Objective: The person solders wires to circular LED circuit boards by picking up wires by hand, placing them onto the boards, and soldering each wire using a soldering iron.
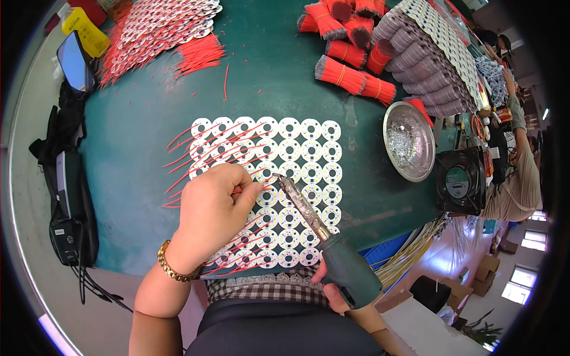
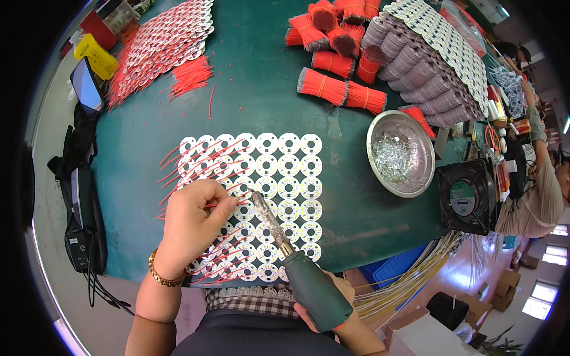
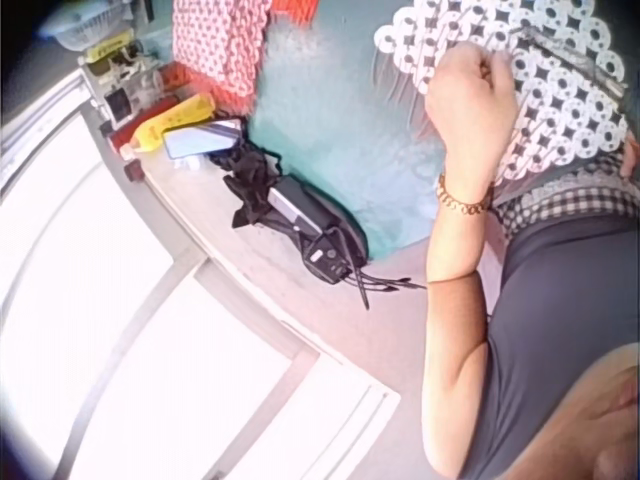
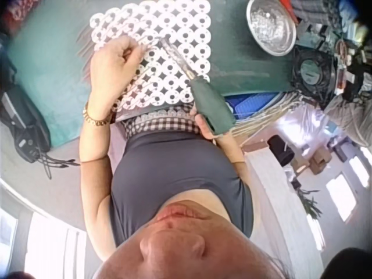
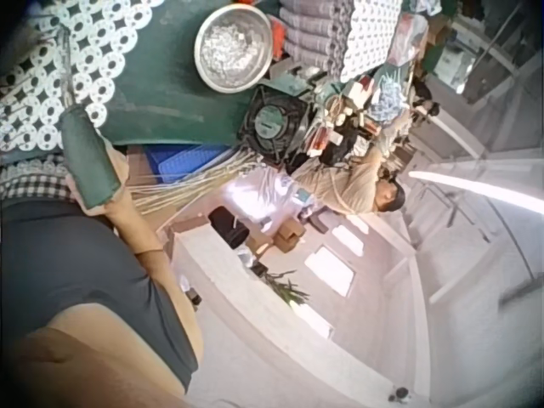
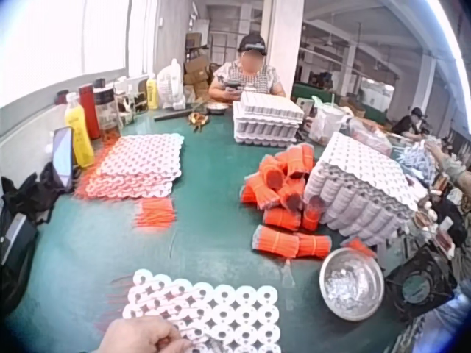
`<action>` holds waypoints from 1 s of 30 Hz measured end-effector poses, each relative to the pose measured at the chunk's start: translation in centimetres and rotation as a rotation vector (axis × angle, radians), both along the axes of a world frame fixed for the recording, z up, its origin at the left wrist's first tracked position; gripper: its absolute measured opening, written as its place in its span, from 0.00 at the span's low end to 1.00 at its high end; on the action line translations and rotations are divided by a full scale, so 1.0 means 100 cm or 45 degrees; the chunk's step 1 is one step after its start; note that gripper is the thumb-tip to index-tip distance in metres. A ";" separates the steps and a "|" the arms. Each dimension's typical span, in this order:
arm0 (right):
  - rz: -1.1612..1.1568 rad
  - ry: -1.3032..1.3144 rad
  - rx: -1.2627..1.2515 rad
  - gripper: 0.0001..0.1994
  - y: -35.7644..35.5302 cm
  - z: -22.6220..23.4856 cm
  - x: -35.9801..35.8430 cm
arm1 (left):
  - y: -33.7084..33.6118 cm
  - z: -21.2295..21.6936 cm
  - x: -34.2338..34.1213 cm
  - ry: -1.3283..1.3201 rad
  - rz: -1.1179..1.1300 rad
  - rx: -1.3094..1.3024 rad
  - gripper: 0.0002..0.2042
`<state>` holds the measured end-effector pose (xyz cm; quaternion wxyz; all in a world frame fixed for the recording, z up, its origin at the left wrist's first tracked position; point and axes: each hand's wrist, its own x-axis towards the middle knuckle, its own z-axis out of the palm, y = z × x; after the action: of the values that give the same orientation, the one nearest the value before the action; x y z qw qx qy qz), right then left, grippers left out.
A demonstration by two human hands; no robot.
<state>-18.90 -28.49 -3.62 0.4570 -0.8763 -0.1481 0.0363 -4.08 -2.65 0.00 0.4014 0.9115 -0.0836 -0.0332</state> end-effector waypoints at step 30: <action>-0.076 0.035 0.026 0.06 0.017 0.018 0.012 | 0.007 0.011 -0.005 -0.051 -0.003 0.003 0.08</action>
<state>-17.68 -26.81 -1.86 0.4687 -0.8750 -0.1162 0.0331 -4.60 -1.93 1.07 0.3984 0.9124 -0.0929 -0.0154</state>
